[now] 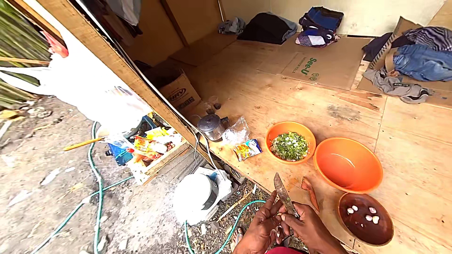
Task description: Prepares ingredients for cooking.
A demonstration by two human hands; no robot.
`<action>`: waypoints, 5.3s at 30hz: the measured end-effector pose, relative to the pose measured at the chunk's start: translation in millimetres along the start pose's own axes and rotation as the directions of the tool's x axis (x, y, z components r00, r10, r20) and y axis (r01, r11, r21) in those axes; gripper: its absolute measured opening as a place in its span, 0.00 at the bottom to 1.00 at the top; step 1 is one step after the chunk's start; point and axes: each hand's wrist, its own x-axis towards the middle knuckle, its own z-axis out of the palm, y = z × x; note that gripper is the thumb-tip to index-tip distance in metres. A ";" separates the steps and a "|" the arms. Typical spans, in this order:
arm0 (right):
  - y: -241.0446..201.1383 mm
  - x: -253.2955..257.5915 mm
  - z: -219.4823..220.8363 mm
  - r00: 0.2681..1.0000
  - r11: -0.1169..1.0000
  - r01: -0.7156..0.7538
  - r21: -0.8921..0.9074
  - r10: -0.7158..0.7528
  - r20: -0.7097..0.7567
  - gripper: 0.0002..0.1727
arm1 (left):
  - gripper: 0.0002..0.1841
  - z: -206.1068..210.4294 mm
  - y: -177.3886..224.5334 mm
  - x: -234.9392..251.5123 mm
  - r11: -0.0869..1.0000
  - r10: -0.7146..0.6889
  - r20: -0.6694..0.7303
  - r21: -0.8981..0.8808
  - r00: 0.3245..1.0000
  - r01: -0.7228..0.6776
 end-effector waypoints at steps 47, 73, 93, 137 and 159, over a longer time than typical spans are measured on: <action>-22.0 5.8 16.8 0.994 0.872 0.046 -0.488 -0.090 -0.066 0.19 | 0.13 -16.0 15.5 -6.2 0.997 0.042 -0.113 0.063 0.993 -0.035; -28.6 -5.2 37.3 0.990 0.682 0.051 -0.730 -0.130 -0.052 0.22 | 0.15 8.8 20.2 -19.6 0.936 0.234 -0.346 0.332 0.909 -0.115; -18.7 -11.2 50.3 0.942 0.512 0.088 -0.855 -0.321 -0.095 0.28 | 0.13 21.3 15.5 -20.6 0.936 0.249 -0.418 0.337 0.874 -0.106; -20.8 -6.6 44.8 0.987 0.731 -0.117 -0.672 0.009 -0.162 0.25 | 0.11 7.7 8.8 -4.6 0.851 0.164 -0.327 0.524 0.931 0.035; -5.6 -3.6 22.3 0.995 0.978 -0.093 -0.186 0.095 0.006 0.29 | 0.10 -11.1 12.0 -20.6 0.998 0.048 -0.367 -0.017 0.929 -0.058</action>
